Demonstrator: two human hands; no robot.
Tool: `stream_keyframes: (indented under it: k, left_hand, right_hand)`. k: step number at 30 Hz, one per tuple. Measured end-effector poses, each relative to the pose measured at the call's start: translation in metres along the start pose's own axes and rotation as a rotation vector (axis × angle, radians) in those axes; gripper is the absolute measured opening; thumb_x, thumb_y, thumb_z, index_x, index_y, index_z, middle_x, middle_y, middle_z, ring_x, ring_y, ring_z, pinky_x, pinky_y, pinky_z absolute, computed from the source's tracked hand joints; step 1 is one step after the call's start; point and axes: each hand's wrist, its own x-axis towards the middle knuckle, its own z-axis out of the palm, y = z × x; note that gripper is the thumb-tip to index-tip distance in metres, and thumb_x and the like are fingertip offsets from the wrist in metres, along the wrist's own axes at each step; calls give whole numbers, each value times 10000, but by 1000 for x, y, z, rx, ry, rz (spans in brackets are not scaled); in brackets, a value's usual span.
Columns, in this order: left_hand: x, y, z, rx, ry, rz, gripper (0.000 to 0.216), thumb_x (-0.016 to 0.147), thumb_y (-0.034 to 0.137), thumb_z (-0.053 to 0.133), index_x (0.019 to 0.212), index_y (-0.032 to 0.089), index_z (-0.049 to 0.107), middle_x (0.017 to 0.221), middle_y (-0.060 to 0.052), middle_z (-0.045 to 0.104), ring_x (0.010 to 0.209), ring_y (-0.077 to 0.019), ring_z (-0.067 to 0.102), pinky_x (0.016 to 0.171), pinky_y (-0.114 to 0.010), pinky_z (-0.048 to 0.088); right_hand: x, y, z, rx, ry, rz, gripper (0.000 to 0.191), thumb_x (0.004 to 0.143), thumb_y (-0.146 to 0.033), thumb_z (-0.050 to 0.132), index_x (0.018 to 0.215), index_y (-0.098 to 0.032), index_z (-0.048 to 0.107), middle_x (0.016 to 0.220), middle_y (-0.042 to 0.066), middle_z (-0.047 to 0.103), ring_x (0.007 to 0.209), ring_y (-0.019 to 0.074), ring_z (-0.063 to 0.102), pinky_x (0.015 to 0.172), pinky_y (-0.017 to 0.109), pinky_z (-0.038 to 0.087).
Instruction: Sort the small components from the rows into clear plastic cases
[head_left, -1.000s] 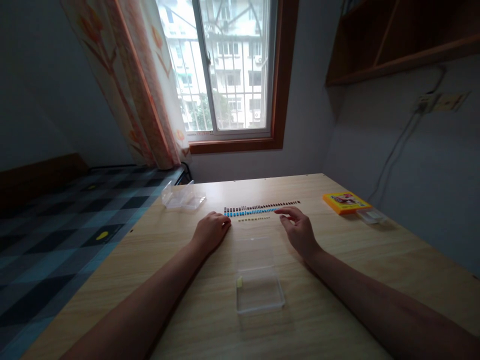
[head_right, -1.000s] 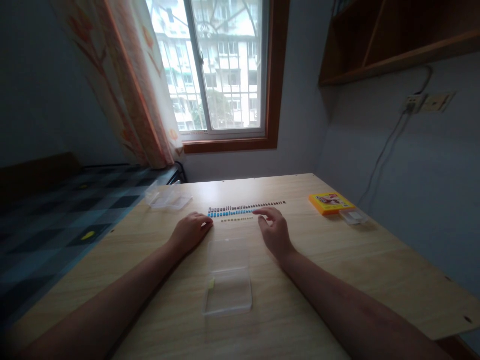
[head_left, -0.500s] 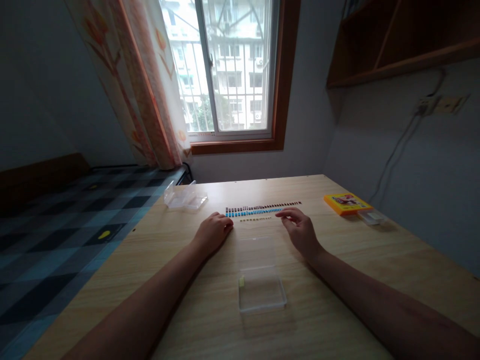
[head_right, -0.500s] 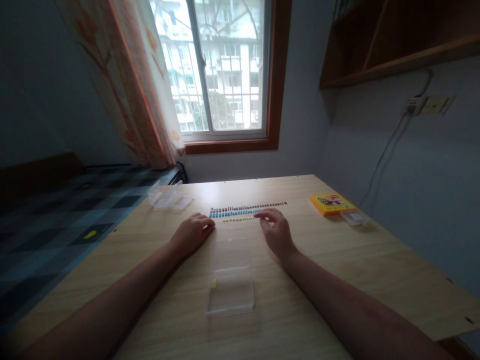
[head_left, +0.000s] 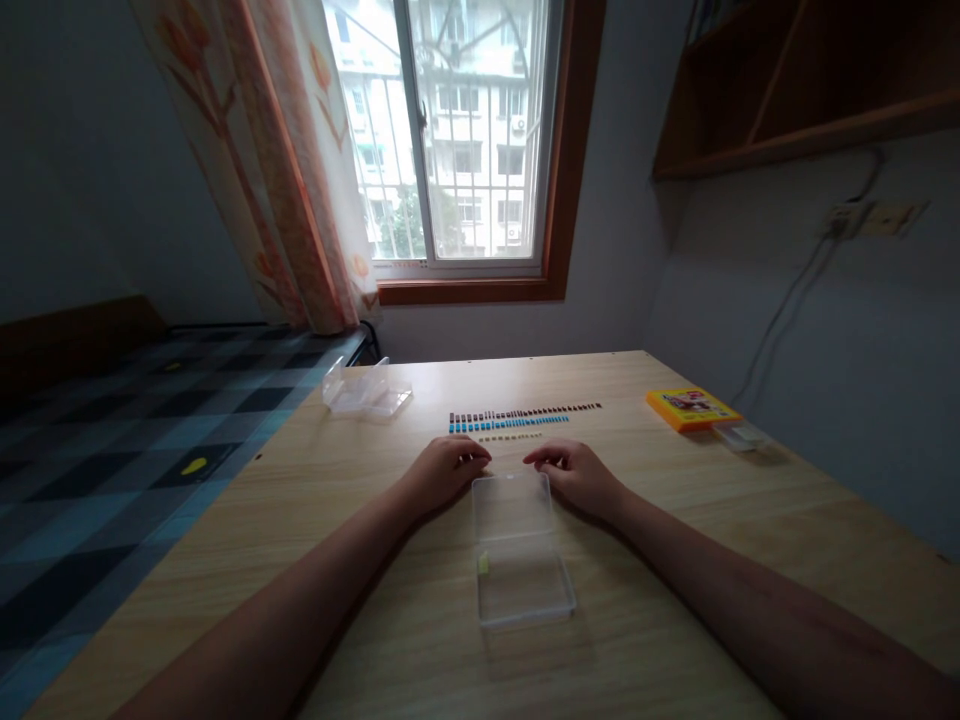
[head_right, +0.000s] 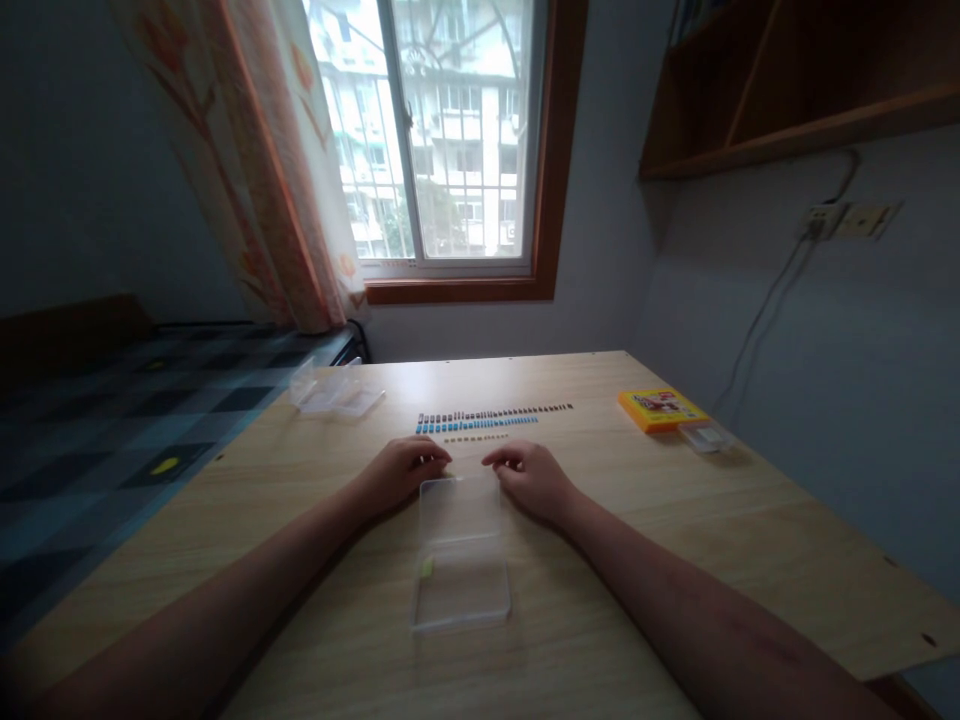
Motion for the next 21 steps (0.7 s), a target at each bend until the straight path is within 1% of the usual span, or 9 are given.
stream_keyframes:
  k: [4, 7, 12, 16, 21]
  left_hand:
    - [1, -10, -1, -87, 44, -77, 196, 881, 294, 626, 886, 200, 798, 894, -58, 782, 807, -201, 685, 759, -290, 522]
    - [2, -13, -2, -144, 47, -113, 220, 857, 349, 643, 845, 189, 795, 842, -51, 785, 776, -204, 683, 727, -287, 509]
    - [3, -12, -5, -224, 75, -166, 321, 860, 426, 595, 799, 172, 782, 793, -48, 782, 746, -209, 677, 711, -292, 496]
    - [1, -11, -5, -272, 121, -219, 393, 868, 469, 548, 777, 158, 770, 754, -56, 766, 740, -217, 677, 705, -298, 496]
    - [-10, -5, -7, -325, 177, -280, 393, 851, 483, 562, 737, 158, 752, 711, -54, 739, 712, -215, 659, 686, -302, 490]
  right_hand:
    - [2, -4, 0, -73, -114, -43, 189, 802, -249, 667, 910, -264, 822, 836, 27, 770, 703, 179, 629, 657, 297, 478]
    - [7, -6, 2, -116, -160, -78, 177, 830, -275, 681, 935, -265, 823, 808, 25, 752, 670, 168, 599, 625, 282, 443]
    - [23, -5, 10, -141, -250, -177, 145, 831, -309, 723, 930, -283, 825, 747, 0, 716, 644, 151, 590, 638, 268, 422]
    - [33, -2, 17, -136, -277, -213, 156, 841, -378, 743, 942, -295, 827, 724, -9, 700, 607, 137, 582, 613, 256, 411]
    - [33, -3, 16, -129, -324, -251, 197, 852, -397, 729, 992, -302, 831, 790, 10, 714, 622, 135, 605, 610, 251, 424]
